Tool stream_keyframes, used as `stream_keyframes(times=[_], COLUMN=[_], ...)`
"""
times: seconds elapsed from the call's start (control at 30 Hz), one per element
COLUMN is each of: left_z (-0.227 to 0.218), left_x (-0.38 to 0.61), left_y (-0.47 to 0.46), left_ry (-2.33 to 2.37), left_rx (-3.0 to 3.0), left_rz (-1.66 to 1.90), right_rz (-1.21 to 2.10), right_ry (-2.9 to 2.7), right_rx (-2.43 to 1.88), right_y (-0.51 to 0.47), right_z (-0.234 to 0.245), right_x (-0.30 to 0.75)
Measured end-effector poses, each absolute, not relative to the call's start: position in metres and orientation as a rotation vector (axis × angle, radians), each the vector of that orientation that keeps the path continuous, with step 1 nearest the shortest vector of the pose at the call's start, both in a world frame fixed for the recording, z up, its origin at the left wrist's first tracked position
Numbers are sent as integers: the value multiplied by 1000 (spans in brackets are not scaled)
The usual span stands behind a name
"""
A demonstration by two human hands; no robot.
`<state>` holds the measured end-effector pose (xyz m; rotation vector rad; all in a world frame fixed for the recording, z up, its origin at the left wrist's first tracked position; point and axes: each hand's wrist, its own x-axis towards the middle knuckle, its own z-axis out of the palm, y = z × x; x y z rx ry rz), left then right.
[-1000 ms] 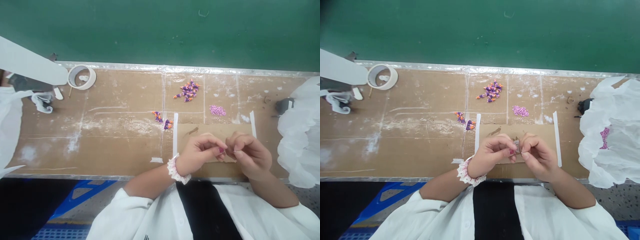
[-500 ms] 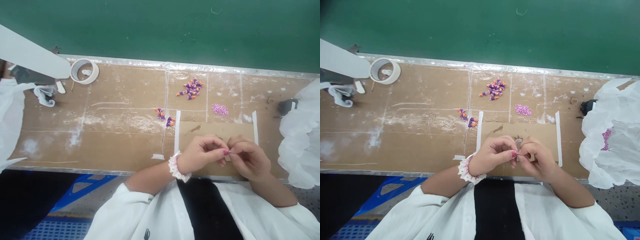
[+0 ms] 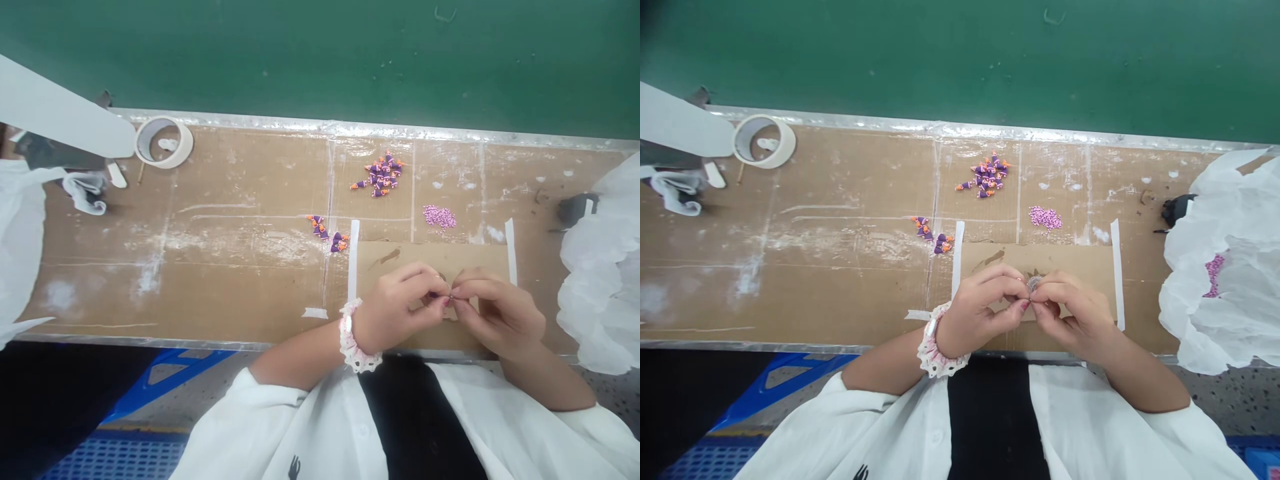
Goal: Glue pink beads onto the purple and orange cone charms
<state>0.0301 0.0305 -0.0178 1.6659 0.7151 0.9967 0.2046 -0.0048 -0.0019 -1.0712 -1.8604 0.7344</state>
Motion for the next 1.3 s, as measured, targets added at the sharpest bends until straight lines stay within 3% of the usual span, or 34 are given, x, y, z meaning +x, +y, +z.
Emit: stream_keyframes(times=[0.47,0.7,1.3], left_z=[-14,-14,-18], left_x=[29,28,29], left_y=[33,33,34], left_ry=[641,617,714], left_rx=[1383,1303,1691], left_rz=[836,778,995], right_rz=[765,939,903], right_ry=[-1790,-1705,-1780], right_rx=[-1090,-1113,-1168], right_y=[-6,-7,-8], right_z=[-3,-3,-4], right_x=[204,205,208])
